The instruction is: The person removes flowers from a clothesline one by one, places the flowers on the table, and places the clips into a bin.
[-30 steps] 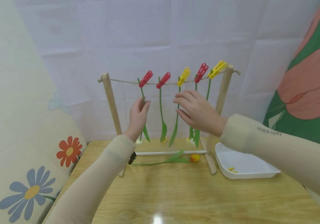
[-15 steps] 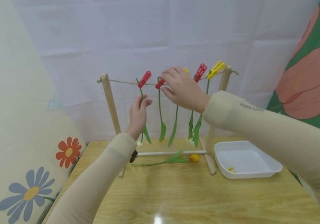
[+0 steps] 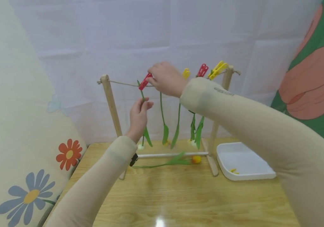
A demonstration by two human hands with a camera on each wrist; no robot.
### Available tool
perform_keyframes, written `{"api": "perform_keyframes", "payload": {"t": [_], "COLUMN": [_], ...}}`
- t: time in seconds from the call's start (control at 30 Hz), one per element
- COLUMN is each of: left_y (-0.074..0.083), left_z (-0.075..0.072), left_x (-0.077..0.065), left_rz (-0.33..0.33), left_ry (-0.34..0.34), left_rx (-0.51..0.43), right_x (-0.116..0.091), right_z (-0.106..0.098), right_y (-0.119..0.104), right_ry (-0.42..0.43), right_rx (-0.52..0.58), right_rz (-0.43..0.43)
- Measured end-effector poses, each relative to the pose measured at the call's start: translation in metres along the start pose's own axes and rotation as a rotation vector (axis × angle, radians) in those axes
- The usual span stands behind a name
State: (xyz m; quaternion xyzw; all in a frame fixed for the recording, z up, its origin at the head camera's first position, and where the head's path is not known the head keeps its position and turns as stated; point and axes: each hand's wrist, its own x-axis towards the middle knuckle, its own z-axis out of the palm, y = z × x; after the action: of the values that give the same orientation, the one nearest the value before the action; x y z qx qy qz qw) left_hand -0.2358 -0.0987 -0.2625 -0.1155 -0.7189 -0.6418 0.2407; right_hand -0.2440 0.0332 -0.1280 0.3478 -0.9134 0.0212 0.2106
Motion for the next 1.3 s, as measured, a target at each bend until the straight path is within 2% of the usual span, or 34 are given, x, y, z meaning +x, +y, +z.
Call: {"api": "perform_keyframes", "payload": {"t": [0.17, 0.3, 0.43, 0.63, 0.87, 1.1, 1.3], "left_y": [0.002, 0.002, 0.003, 0.003, 0.003, 0.002, -0.005], "left_z": [-0.002, -0.006, -0.01, -0.013, -0.015, -0.015, -0.019], "left_x": [-0.002, -0.002, -0.002, -0.002, -0.002, -0.002, -0.005], "left_rz": [-0.003, -0.005, -0.007, -0.027, -0.041, -0.041, -0.083], "left_ry": [-0.02, -0.033, -0.047, -0.036, -0.019, -0.013, -0.025], "left_rx": [0.0, 0.035, 0.074, 0.069, 0.059, -0.012, 0.011], "right_x": [0.009, 0.009, 0.006, -0.001, -0.01, -0.017, -0.025], "right_z": [0.0, -0.002, -0.003, -0.001, 0.003, 0.002, 0.004], "right_y": [0.001, 0.001, 0.004, 0.007, -0.004, -0.008, -0.001], "right_ry": [-0.059, -0.08, -0.075, -0.057, 0.044, 0.215, 0.303], "right_rx": [-0.051, -0.068, -0.012, 0.125, 0.18, 0.127, 0.194], "right_rz": [0.044, 0.033, 0.023, 0.058, 0.073, 0.003, -0.052]}}
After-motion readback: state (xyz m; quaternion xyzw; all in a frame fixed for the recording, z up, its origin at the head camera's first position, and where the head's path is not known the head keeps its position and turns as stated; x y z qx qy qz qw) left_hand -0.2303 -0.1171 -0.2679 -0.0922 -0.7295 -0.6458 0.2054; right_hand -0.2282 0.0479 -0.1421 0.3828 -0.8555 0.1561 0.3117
